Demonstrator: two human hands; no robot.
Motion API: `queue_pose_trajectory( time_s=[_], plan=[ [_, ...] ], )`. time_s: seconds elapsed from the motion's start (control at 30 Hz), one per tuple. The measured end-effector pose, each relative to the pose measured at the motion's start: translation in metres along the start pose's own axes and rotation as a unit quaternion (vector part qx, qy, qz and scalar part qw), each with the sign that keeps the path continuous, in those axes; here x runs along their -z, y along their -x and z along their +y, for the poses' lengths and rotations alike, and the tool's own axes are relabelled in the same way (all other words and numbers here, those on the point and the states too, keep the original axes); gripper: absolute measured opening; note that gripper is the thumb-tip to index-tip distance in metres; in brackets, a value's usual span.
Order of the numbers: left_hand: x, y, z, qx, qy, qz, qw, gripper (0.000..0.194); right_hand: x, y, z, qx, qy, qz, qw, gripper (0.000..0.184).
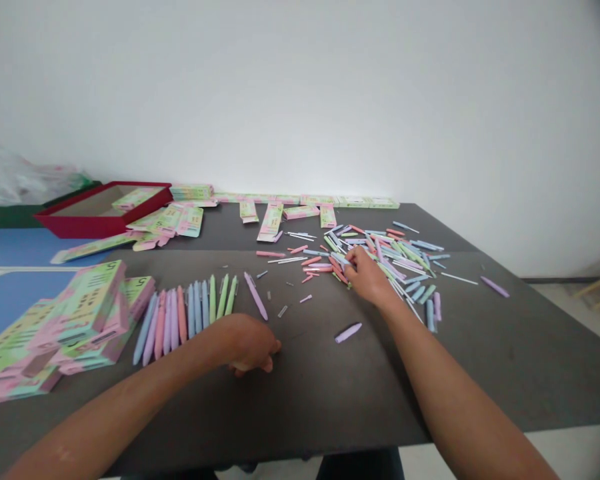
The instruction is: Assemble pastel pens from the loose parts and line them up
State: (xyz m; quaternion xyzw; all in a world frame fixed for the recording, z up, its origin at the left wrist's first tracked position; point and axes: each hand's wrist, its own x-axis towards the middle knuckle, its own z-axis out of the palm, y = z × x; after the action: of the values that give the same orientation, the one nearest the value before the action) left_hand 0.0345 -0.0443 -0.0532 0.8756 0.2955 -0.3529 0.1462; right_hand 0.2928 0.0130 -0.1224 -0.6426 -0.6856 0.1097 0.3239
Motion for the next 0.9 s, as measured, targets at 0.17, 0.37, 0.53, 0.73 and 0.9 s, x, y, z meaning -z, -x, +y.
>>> queue_pose_trajectory(
  time_s=[0.17, 0.37, 0.53, 0.73, 0.9],
  plan=[
    [0.013, 0.005, 0.011, 0.04, -0.022, -0.084, 0.995, 0.057, 0.007, -0.008, 0.017, -0.011, -0.167, 0.022, 0.986, 0.032],
    [0.013, 0.008, 0.017, 0.055, -0.016, -0.066, 0.996, 0.053, 0.006, -0.009, 0.023, -0.071, -0.052, 0.093, 0.992, 0.012],
    [0.013, 0.009, 0.02, 0.06, -0.015, -0.053, 0.997, 0.05, -0.003, 0.007, -0.015, 0.009, 0.005, 0.011, 1.0, 0.012],
    [0.014, 0.014, 0.021, 0.082, 0.003, -0.054, 0.995, 0.048, -0.014, 0.026, -0.052, 0.125, -0.06, -0.121, 0.983, 0.031],
    [0.011, 0.014, 0.016, 0.086, 0.008, -0.031, 0.996, 0.049, -0.022, 0.027, -0.049, 0.137, -0.012, -0.134, 0.981, 0.024]
  ],
)
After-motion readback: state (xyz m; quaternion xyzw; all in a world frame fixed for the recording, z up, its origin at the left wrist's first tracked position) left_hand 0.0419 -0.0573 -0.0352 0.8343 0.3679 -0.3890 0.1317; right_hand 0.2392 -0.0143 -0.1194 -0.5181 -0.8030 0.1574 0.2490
